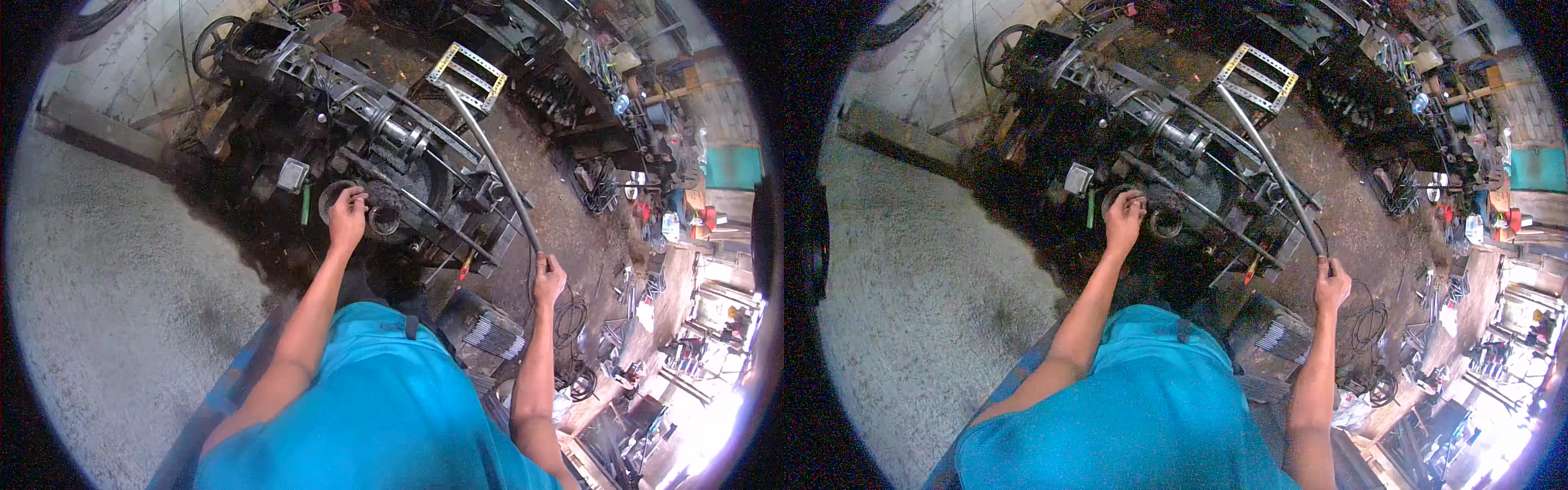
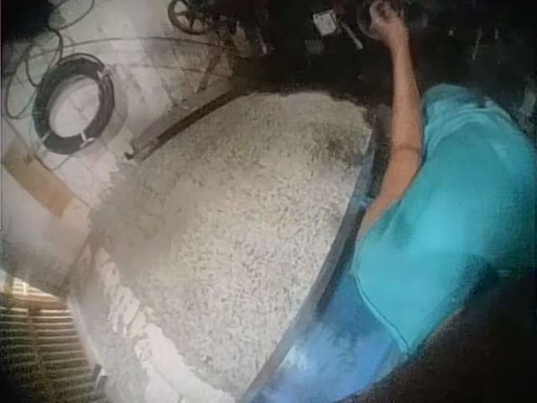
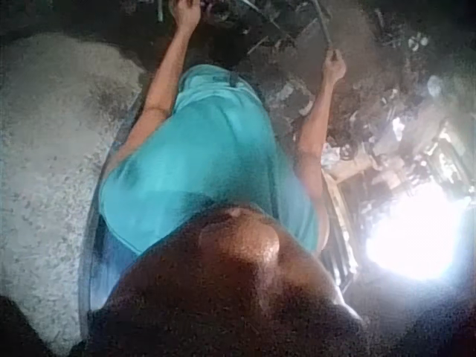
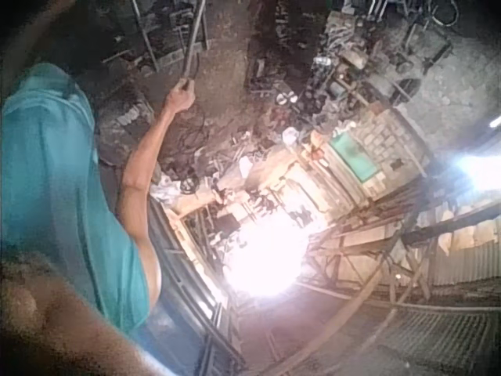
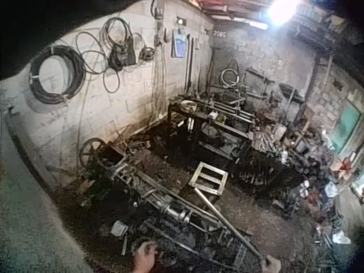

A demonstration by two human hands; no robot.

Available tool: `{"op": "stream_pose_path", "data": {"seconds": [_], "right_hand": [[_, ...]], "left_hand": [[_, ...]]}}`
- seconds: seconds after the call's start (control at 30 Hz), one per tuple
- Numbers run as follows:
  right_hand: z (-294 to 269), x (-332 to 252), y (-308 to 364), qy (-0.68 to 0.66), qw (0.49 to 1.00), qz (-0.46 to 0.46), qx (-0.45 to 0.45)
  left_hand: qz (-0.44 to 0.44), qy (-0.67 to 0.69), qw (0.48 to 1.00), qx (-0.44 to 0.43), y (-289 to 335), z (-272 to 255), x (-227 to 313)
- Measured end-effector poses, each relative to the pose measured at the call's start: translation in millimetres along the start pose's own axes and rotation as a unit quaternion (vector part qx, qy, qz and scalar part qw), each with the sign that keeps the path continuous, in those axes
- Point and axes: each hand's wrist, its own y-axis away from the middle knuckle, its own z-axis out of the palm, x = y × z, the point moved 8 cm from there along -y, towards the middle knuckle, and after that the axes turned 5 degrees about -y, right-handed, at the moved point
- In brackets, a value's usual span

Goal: Bending a metal pipe using a manual or semi-automated bending machine.

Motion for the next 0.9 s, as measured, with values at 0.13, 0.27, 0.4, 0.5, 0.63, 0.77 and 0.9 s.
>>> {"op": "stream_pose_path", "data": {"seconds": [0.13,0.27,0.4,0.5,0.63,0.77,0.9], "right_hand": [[1.7,7.9,-8.5,0.014,0.998,0.019,-0.050],[6.4,6.4,-7.7,0.061,0.998,-0.002,-0.020],[8.1,-10.1,-6.1,0.073,0.997,0.024,-0.008],[3.3,-7.1,-5.5,0.082,0.996,0.012,0.020],[1.6,-16.3,-6.6,0.074,0.997,0.017,-0.008],[-1.9,-22.2,-6.3,0.084,0.996,0.004,-0.035],[-9.8,-12.5,0.0,0.116,0.993,-0.009,-0.018]], "left_hand": [[-0.022,0.008,0.999,0.025,10.2,-29.7,-6.0],[-0.026,-0.014,0.998,0.058,15.3,-51.8,-21.3],[-0.027,-0.015,0.997,0.067,17.6,-55.8,-22.8],[-0.022,-0.014,0.998,0.061,20.7,-44.5,-10.5],[0.006,-0.020,0.999,0.047,28.2,-23.7,-10.0],[-0.022,-0.018,1.000,0.006,38.8,2.3,-3.3],[-0.064,-0.021,0.998,0.016,50.4,13.8,6.8]]}}
